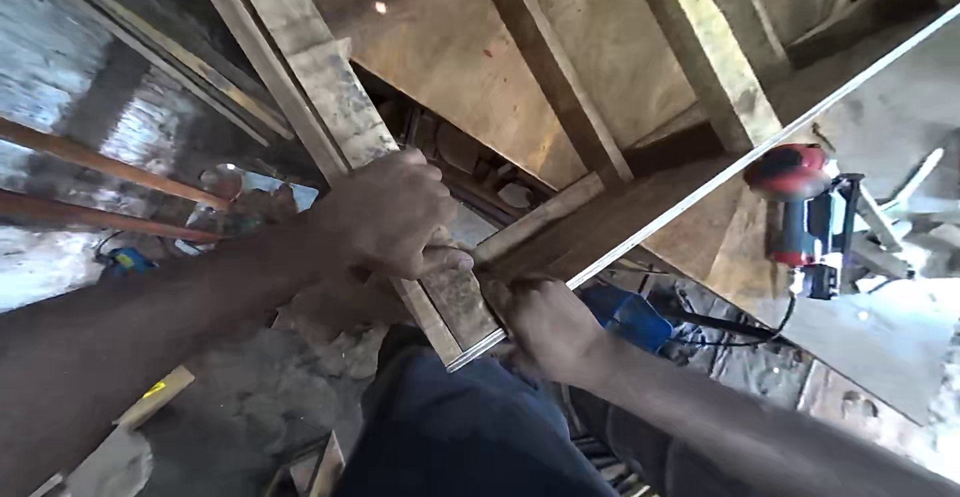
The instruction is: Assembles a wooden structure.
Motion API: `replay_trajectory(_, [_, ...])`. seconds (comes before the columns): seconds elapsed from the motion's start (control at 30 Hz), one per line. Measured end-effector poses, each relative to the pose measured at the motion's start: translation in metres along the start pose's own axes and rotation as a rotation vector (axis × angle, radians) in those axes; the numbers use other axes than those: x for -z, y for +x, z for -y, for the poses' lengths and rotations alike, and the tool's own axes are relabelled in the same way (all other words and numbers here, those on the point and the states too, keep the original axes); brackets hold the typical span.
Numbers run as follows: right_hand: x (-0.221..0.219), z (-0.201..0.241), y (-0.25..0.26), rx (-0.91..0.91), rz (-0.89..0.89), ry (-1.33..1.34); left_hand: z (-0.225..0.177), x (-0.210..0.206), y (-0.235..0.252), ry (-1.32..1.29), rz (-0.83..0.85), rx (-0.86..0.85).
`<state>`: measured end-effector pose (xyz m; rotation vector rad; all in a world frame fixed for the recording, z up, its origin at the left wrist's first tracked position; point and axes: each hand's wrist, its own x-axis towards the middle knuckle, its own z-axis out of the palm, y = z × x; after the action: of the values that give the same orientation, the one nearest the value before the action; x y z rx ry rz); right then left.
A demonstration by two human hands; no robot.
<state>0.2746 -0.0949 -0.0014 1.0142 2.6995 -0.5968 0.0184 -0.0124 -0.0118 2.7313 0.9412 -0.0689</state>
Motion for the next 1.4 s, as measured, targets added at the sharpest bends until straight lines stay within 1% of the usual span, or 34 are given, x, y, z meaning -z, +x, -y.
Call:
replay_trajectory(0.07, [-0.004, -0.002, -0.002, 0.005, -0.043, 0.023, 0.001, -0.002, 0.0, -0.009, -0.031, -0.01])
replay_trajectory(0.13, [-0.005, -0.003, -0.004, 0.0, -0.05, 0.06, 0.0, -0.005, -0.002, -0.017, -0.075, -0.019])
replay_trajectory(0.27, [0.005, -0.009, -0.004, 0.015, 0.076, 0.155, -0.002, -0.002, -0.004, -0.006, -0.064, -0.006])
replay_trajectory(0.43, [0.013, -0.017, -0.002, 0.056, 0.11, 0.288, -0.003, 0.0, 0.0, 0.013, -0.012, 0.01])
replay_trajectory(0.57, [0.017, -0.016, 0.008, -0.023, 0.174, 0.371, -0.003, -0.003, -0.001, 0.018, -0.02, 0.015])
replay_trajectory(0.67, [0.022, -0.015, 0.012, -0.045, 0.238, 0.385, -0.003, -0.004, -0.001, 0.021, -0.036, 0.018])
replay_trajectory(0.8, [0.024, -0.018, 0.014, -0.015, 0.26, 0.397, -0.004, -0.005, -0.001, 0.028, -0.031, 0.029])
replay_trajectory(0.93, [0.028, -0.015, 0.015, -0.039, 0.29, 0.357, -0.003, -0.003, -0.002, 0.03, -0.02, 0.028])
replay_trajectory(1.1, [0.028, -0.017, 0.017, -0.024, 0.285, 0.358, -0.003, 0.0, -0.001, 0.038, 0.009, 0.042])
replay_trajectory(1.2, [0.023, -0.02, 0.016, -0.008, 0.255, 0.366, -0.003, -0.003, -0.002, 0.043, -0.026, 0.039])
replay_trajectory(1.4, [0.034, -0.02, 0.02, -0.028, 0.303, 0.444, -0.013, 0.003, -0.006, 0.047, -0.003, 0.129])
